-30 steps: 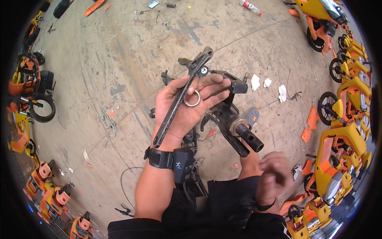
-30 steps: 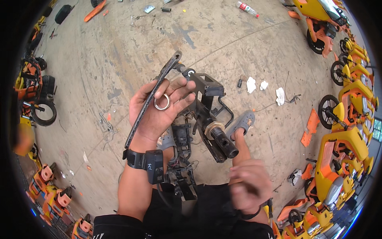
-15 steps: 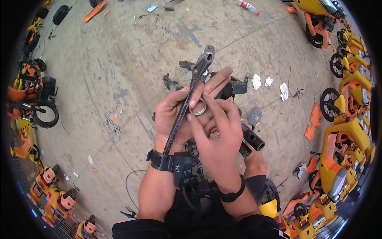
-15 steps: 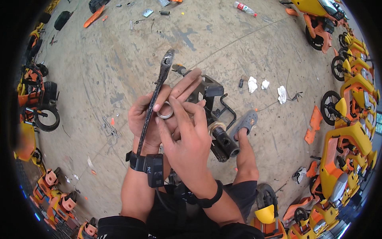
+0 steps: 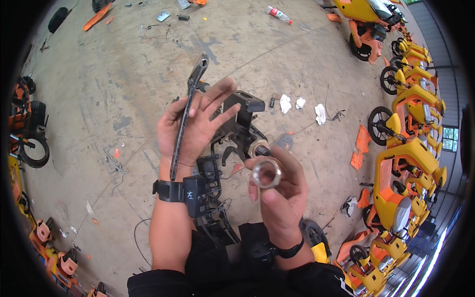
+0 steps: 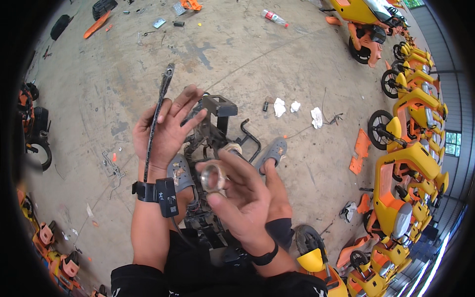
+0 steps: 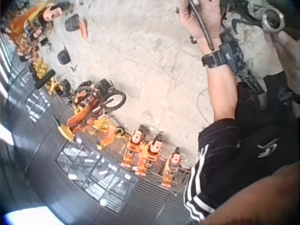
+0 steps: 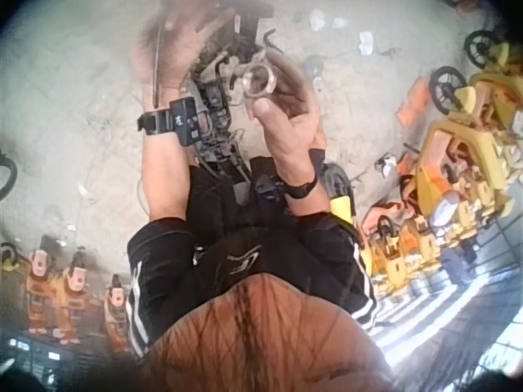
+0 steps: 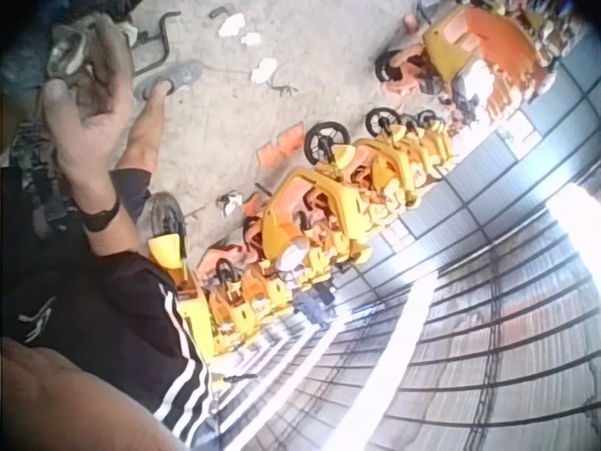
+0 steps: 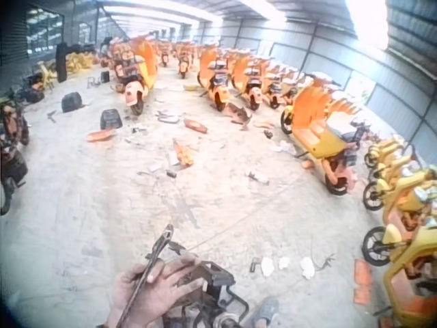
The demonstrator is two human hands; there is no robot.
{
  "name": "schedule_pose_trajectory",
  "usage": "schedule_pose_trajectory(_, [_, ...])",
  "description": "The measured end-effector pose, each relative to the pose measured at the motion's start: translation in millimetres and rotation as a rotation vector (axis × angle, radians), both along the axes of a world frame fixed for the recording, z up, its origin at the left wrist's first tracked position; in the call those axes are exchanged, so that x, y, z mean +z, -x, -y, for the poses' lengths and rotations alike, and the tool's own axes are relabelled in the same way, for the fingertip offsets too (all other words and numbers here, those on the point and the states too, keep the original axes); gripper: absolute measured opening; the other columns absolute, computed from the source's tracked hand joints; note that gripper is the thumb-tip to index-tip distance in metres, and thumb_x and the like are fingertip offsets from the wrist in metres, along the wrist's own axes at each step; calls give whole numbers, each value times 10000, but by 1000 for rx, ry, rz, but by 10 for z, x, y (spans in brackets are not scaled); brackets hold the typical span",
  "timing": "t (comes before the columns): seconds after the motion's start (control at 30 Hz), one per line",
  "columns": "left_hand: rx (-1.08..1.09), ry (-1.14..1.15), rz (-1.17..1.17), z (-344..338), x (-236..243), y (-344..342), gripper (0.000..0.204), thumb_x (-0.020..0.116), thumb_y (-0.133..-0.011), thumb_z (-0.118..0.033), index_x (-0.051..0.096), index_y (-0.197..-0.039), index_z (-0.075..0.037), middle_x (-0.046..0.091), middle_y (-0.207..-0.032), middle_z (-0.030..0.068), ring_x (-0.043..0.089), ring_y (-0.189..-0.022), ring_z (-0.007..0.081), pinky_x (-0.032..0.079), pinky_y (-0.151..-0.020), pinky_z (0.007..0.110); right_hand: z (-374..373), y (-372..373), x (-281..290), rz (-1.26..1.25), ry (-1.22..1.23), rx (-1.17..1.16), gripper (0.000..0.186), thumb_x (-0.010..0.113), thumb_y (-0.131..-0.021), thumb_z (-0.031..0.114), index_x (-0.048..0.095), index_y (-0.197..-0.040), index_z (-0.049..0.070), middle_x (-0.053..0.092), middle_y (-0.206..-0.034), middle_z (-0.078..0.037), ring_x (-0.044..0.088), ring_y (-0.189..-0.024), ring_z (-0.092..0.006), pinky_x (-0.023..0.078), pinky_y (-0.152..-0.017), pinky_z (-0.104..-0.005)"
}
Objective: The person assembles components on a scooter frame, using an adjustable wrench to secure parts and placing rings onto a cylindrical shaft.
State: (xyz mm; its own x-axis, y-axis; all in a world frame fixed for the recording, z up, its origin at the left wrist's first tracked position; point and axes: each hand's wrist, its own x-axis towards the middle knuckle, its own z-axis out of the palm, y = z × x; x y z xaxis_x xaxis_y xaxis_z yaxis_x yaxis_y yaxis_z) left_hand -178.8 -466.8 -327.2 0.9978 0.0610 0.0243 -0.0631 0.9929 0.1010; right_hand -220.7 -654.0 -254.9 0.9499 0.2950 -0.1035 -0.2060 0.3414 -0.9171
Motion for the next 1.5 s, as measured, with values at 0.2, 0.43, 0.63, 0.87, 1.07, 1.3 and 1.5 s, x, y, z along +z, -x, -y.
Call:
schedule_pose_trajectory(0.2, [71,-219,-131,-28,-190,-14,323,350,-968,-210,487,-724,-48,557,-780,122,554,-1036,382,410,-952,525,634,-134,-7,637,827,-130,479,730,-727,31,562,-1172,-24,622,-1045,-169,582,-782,-160,470,-613,-257])
schedule_pose_trajectory(0.43, [137,-277,-231,-20,-183,-27,320,352,-969,-206,480,-714,-62,482,-650,71,573,-805,312,475,-785,456,699,-296,18,717,1133,70,460,783,-610,27,670,-1056,36,661,-945,-124,615,-792,-257,494,-697,-330])
schedule_pose_trajectory(0.63, [131,-302,-256,-17,-157,-36,318,359,-969,-204,458,-698,-70,456,-640,58,550,-788,298,467,-758,431,713,-267,47,756,1165,111,477,800,-609,41,671,-1069,49,666,-958,-119,626,-802,-259,499,-686,-328])
schedule_pose_trajectory(0.87, [143,-304,-275,14,-155,-55,305,370,-967,-196,459,-705,-69,445,-645,59,539,-781,297,466,-743,431,598,-287,-8,793,1199,83,480,821,-600,42,680,-1059,55,667,-939,-108,620,-759,-240,502,-659,-302])
schedule_pose_trajectory(1.07, [147,-319,-269,-16,-170,-40,319,364,-968,-203,453,-690,-74,448,-648,60,541,-784,297,461,-744,430,599,-286,-184,710,1213,72,462,847,-624,91,678,-1051,35,652,-943,-97,613,-746,-226,501,-668,-305])
schedule_pose_trajectory(1.3, [128,-284,-224,-45,-211,-53,363,342,-959,-236,509,-697,-48,490,-632,55,609,-773,300,487,-752,427,714,-280,-369,628,871,29,737,796,-638,3,478,-1303,-11,633,-1116,-164,592,-950,-241,473,-725,-305])
schedule_pose_trajectory(1.5, [150,-363,-296,-41,-164,-46,361,355,-962,-216,424,-631,-93,445,-617,43,566,-773,280,477,-724,414,641,-304,-417,717,814,145,731,742,-691,46,419,-1343,-36,640,-1096,-188,609,-1002,-271,456,-869,-350])
